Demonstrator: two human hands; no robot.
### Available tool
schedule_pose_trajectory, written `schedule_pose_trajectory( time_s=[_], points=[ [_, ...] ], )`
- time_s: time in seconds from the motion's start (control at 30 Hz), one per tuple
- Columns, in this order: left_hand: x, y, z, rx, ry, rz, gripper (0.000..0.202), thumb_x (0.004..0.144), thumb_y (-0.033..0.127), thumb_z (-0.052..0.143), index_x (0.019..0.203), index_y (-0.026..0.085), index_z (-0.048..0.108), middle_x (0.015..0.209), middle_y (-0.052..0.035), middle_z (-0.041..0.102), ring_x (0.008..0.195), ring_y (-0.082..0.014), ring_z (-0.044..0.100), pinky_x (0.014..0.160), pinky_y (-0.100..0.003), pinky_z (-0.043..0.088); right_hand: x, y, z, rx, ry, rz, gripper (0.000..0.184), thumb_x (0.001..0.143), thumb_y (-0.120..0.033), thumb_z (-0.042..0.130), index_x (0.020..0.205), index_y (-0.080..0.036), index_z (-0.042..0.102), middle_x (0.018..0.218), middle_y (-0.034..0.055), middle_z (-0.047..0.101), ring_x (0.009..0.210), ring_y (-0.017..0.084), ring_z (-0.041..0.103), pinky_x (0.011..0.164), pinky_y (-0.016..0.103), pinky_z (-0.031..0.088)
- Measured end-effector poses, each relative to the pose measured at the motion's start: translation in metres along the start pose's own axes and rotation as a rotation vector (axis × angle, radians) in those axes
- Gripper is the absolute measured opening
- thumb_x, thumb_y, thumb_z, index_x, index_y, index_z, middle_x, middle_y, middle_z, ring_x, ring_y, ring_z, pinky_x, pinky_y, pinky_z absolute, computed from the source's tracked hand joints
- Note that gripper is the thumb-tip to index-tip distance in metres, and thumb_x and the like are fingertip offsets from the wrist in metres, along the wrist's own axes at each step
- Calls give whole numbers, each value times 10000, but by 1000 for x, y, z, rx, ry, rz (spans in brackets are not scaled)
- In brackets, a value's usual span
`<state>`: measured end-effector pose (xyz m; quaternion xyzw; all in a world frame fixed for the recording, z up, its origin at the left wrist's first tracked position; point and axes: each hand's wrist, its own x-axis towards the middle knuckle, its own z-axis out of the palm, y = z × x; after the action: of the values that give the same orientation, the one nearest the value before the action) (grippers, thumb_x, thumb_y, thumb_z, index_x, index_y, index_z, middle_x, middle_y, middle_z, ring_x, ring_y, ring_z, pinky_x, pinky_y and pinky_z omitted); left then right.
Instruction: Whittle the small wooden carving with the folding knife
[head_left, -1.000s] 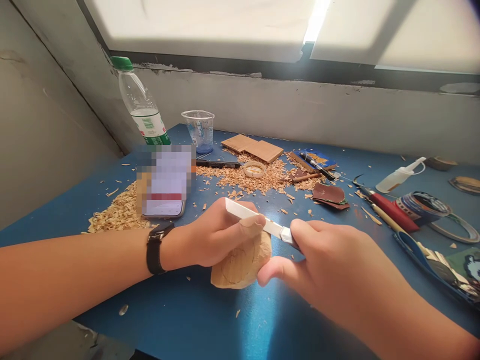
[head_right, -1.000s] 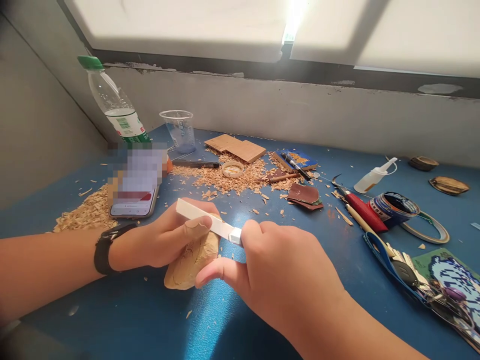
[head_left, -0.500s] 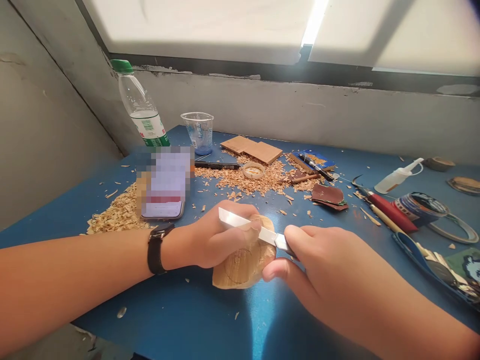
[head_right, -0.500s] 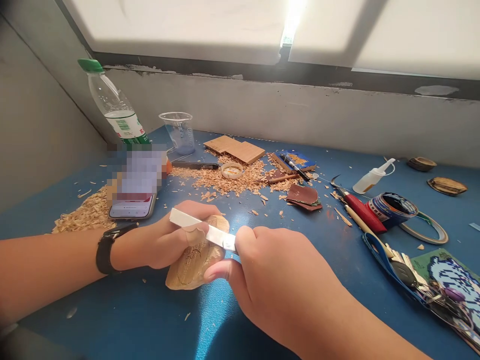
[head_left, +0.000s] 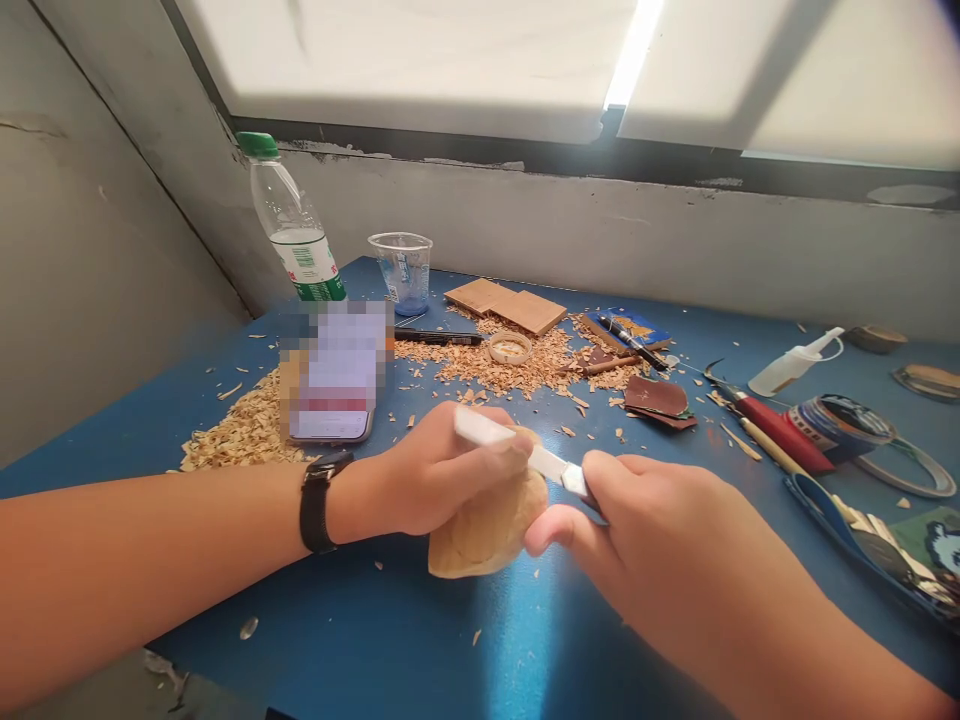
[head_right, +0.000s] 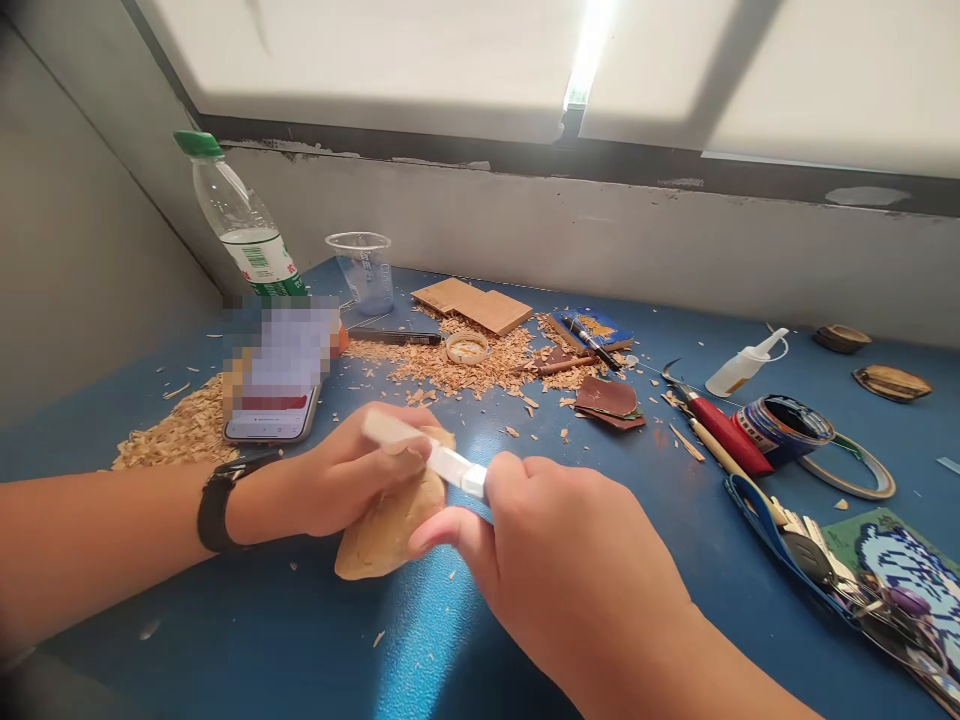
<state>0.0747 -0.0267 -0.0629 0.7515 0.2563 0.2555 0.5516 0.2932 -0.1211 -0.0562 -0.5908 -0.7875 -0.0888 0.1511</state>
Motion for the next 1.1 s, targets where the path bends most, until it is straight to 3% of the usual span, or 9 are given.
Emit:
schedule_pose_trajectory(
  time_s=[0.1, 0.23, 0.37, 0.53, 0.6, 0.7, 0.77, 0.93, 1.1],
  points=[
    [0, 2, 2, 69, 8, -9, 507, 1064, 556, 508, 766, 152, 582, 683, 11, 523, 615, -112, 449, 552, -251, 372, 4, 0, -4, 7, -26, 13, 674, 957, -875, 314, 638, -282, 331, 502, -29, 431, 449, 153, 328, 489, 318, 157],
    [0, 0, 1, 231, -37, 72, 583, 1059, 655, 420, 808, 156, 586, 722, -5, 556, 645, -130, 472, 585, -273, 378, 6, -2, -12, 149, -246, -35, 569, 1013, -728, 454, 678, -270, 424, 597, -21, 546, 480, 163, 433, 483, 321, 194],
    [0, -2, -1, 317, -70, 147, 646, 1021, 752, 384, 804, 168, 556, 734, -1, 538, 642, -133, 458, 582, -281, 365, 5, -5, -15, 253, -343, -51, 498, 1048, -656, 421, 742, -267, 467, 684, -11, 604, 538, 170, 493, 506, 325, 217],
    [-5, 6, 1, 142, -111, 89, 561, 984, 744, 522, 954, 186, 568, 701, 15, 552, 595, -137, 504, 536, -270, 396, 3, -7, -6, 196, -323, 18, 461, 1044, -609, 429, 733, -274, 367, 658, -7, 559, 524, 169, 414, 509, 325, 202],
    [-9, 13, 2, -96, -229, -16, 469, 965, 666, 636, 1015, 214, 522, 585, 86, 437, 465, -105, 409, 454, -253, 334, 4, -7, -4, 171, -318, 40, 466, 1043, -610, 433, 730, -276, 344, 650, -6, 548, 526, 168, 394, 511, 325, 193],
    [-14, 25, 4, -118, -232, -118, 520, 811, 472, 874, 1053, 230, 483, 761, 53, 540, 561, -96, 464, 487, -240, 380, 7, -7, -2, 169, -297, 44, 500, 1039, -651, 434, 724, -279, 327, 637, -10, 535, 527, 168, 388, 507, 318, 186],
    [-16, 29, 5, -153, -269, -133, 525, 807, 364, 874, 1077, 241, 441, 777, 63, 526, 590, -97, 471, 516, -242, 402, 8, -9, -2, 201, -252, 34, 522, 1036, -686, 422, 723, -282, 315, 617, -20, 518, 514, 164, 378, 497, 310, 192],
    [-13, 13, 11, -202, -309, 17, 648, 800, 419, 890, 1089, 262, 332, 691, 129, 421, 606, -96, 373, 615, -278, 400, 6, -18, 0, 290, -51, -78, 449, 1071, -575, 433, 747, -265, 407, 619, -40, 504, 483, 134, 355, 475, 305, 191],
    [-6, 1, 10, -117, -323, 116, 686, 793, 495, 877, 1137, 275, 326, 758, 97, 436, 765, -150, 447, 832, -341, 477, 7, -20, 2, 363, -15, -178, 294, 1064, -401, 440, 847, -218, 519, 705, -25, 562, 539, 127, 424, 500, 306, 223]
  ],
)
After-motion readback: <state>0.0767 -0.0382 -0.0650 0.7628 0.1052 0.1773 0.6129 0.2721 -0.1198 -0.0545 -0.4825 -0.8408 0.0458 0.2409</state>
